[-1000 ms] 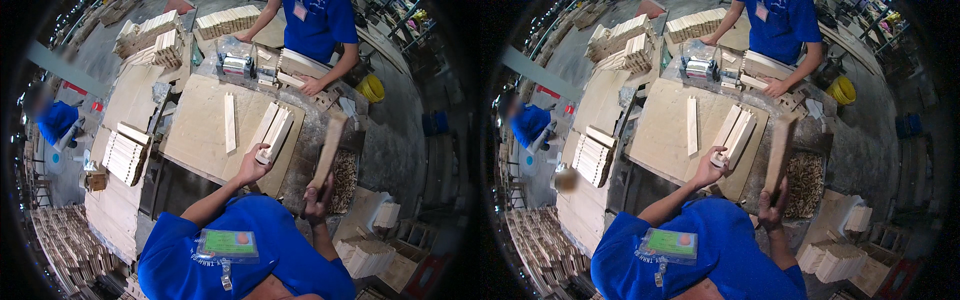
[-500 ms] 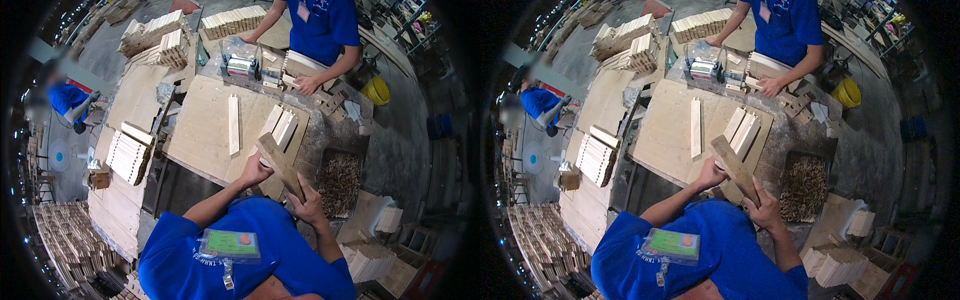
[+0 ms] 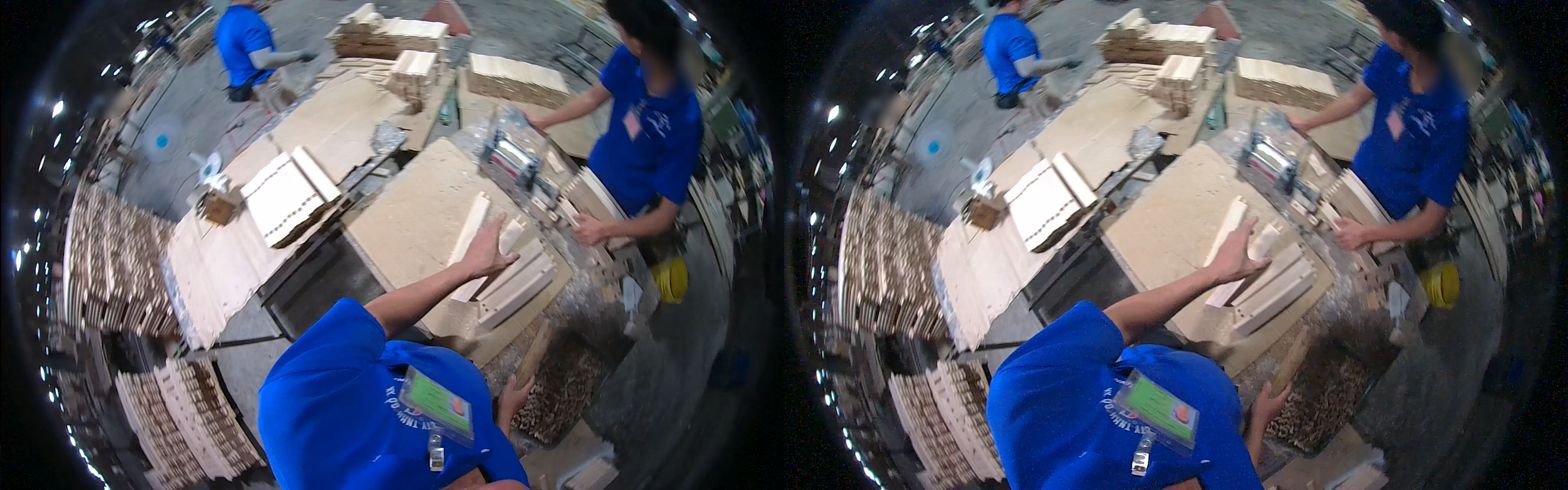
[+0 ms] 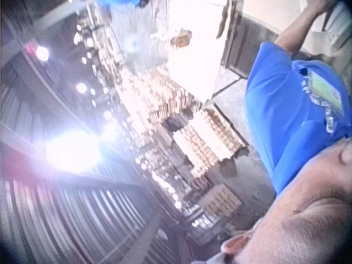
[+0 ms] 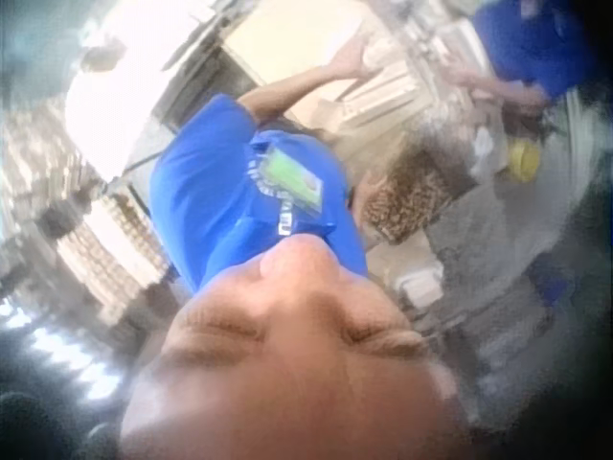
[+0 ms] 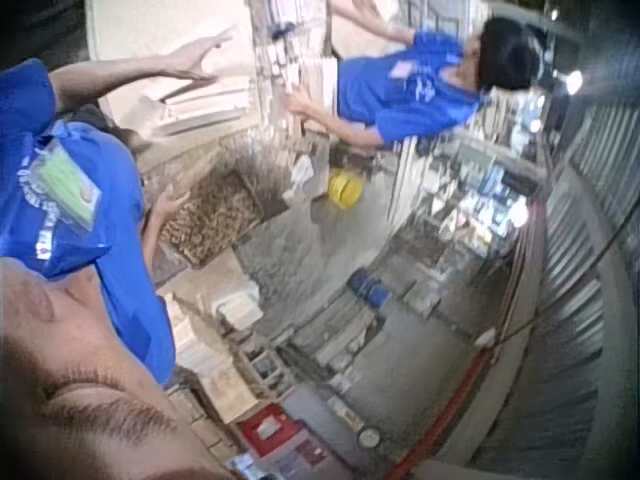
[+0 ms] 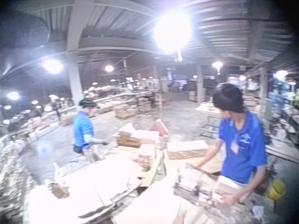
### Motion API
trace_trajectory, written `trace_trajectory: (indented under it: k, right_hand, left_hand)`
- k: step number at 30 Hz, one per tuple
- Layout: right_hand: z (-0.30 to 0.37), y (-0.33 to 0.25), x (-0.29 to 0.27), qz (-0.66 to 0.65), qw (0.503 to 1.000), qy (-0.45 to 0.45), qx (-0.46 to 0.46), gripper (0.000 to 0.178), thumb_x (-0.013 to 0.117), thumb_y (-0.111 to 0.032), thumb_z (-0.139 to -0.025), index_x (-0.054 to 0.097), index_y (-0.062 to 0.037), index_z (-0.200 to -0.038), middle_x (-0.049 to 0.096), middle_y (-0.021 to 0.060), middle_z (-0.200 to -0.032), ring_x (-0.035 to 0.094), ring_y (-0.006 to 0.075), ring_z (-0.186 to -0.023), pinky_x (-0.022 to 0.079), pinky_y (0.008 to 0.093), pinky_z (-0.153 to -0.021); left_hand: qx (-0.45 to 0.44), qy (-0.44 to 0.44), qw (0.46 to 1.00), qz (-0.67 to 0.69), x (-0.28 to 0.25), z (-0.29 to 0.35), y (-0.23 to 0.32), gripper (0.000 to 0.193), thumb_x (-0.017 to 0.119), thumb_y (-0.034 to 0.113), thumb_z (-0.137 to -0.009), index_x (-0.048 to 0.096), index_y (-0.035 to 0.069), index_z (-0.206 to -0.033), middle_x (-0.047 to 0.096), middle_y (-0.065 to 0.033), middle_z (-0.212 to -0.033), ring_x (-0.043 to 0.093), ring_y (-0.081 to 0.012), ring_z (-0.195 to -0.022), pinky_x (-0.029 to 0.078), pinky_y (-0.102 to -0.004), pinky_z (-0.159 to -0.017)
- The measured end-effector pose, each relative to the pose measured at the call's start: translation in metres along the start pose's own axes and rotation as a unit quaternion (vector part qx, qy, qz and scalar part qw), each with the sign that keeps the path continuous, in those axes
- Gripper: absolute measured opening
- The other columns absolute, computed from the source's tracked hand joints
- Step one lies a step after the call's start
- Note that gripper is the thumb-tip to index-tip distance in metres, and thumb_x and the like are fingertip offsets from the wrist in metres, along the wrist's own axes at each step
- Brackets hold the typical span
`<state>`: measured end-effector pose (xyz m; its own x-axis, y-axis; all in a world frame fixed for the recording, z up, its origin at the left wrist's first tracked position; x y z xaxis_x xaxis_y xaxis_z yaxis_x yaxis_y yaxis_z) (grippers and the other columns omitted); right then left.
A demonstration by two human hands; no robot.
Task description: The person inserts small cylindrical wooden pegs into pre-drilled holes on rectangular wooden blocks. They repeatedly pick up blocks, insert pegs one by one, and place the completed blocks on the table. Other workers are visible in the background performing similar tasks.
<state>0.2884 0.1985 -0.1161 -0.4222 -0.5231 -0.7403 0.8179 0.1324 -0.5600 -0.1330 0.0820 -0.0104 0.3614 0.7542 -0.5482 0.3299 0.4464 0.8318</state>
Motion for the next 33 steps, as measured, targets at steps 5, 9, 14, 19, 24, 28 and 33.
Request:
trace_trajectory:
  k: [5, 9, 14, 19, 24, 28, 33]
  right_hand:
    - [0.002, 0.004, 0.021, 0.132, 0.991, -0.008, -0.026, 0.084, 0.071, -0.03, -0.102, 0.025, -0.0039, -0.168, 0.054, 0.0342, -0.151, 0.061, 0.0514, -0.129, 0.052, 0.0584, -0.102]
    - [-0.002, 0.009, 0.031, 0.23, 0.972, -0.05, 0.015, 0.088, 0.071, -0.03, -0.102, 0.021, -0.0024, -0.169, 0.048, 0.0326, -0.153, 0.063, 0.0508, -0.125, 0.054, 0.0593, -0.098]
    - [-0.003, 0.012, 0.03, 0.268, 0.963, -0.028, 0.029, 0.095, 0.073, -0.027, -0.1, 0.015, -0.0038, -0.171, 0.043, 0.0312, -0.157, 0.064, 0.0491, -0.124, 0.054, 0.0577, -0.1]
    - [-0.002, -0.009, 0.028, 0.297, 0.953, -0.056, 0.03, 0.097, 0.075, -0.024, -0.099, 0.014, -0.0023, -0.172, 0.042, 0.0323, -0.157, 0.058, 0.0499, -0.133, 0.051, 0.0572, -0.107]
    - [-0.001, -0.021, 0.028, 0.257, 0.963, -0.084, 0.024, 0.097, 0.076, -0.026, -0.098, 0.017, 0.0004, -0.171, 0.04, 0.0365, -0.159, 0.049, 0.0521, -0.142, 0.045, 0.0562, -0.117]
    - [-0.012, -0.001, 0.027, 0.291, 0.955, -0.051, 0.026, 0.094, 0.074, -0.026, -0.1, 0.018, -0.0052, -0.172, 0.045, 0.0304, -0.155, 0.049, 0.049, -0.142, 0.046, 0.0568, -0.115]
    - [-0.015, 0.002, 0.027, 0.267, 0.961, -0.075, 0.002, 0.092, 0.075, -0.02, -0.098, 0.021, 0.0027, -0.169, 0.043, 0.0372, -0.153, 0.05, 0.0524, -0.14, 0.045, 0.0555, -0.116]
  left_hand:
    - [-0.047, 0.029, 0.998, -0.017, -0.042, 0.046, -0.064, 0.078, 0.083, 0.038, -0.087, 0.054, 0.003, -0.151, 0.064, -0.0256, -0.14, 0.059, -0.0423, -0.133, 0.046, -0.0489, -0.117]
    - [-0.104, 0.094, 0.987, -0.081, -0.117, 0.083, -0.121, 0.066, 0.083, 0.035, -0.089, 0.06, 0.005, -0.143, 0.065, -0.0246, -0.136, 0.061, -0.0428, -0.129, 0.048, -0.0496, -0.113]
    - [-0.26, 0.252, 0.905, -0.224, -0.261, 0.136, -0.179, 0.067, 0.083, 0.032, -0.087, 0.06, 0.006, -0.144, 0.064, -0.0225, -0.138, 0.058, -0.0412, -0.132, 0.048, -0.05, -0.113]
    - [-0.388, 0.403, 0.746, -0.361, -0.381, 0.206, -0.212, 0.097, 0.086, 0.042, -0.081, 0.041, 0.008, -0.16, 0.051, -0.0304, -0.149, 0.051, -0.0464, -0.137, 0.041, -0.0529, -0.12]
    - [-0.491, 0.357, 0.776, -0.174, -0.419, 0.219, -0.249, 0.119, 0.092, 0.048, -0.074, 0.028, 0.011, -0.167, 0.039, -0.0328, -0.158, 0.041, -0.0507, -0.147, 0.039, -0.0566, -0.122]
    - [-0.518, 0.306, 0.779, -0.175, -0.415, 0.226, -0.266, 0.124, 0.094, 0.052, -0.071, 0.028, 0.016, -0.169, 0.043, -0.0305, -0.155, 0.048, -0.0484, -0.142, 0.044, -0.0533, -0.119]
    - [-0.453, 0.351, 0.786, -0.232, -0.414, 0.225, -0.267, 0.107, 0.087, 0.047, -0.077, 0.036, 0.016, -0.166, 0.046, -0.0313, -0.149, 0.05, -0.0489, -0.139, 0.045, -0.0542, -0.116]
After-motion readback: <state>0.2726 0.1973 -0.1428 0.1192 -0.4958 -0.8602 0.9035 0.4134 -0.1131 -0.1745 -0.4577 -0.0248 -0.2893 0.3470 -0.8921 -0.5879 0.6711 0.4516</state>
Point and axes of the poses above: each hand's wrist, its own z-axis away from the middle knuckle, its own x-axis out of the palm, y = z × x, the point moved 7 cm from there along -z, towards the middle knuckle
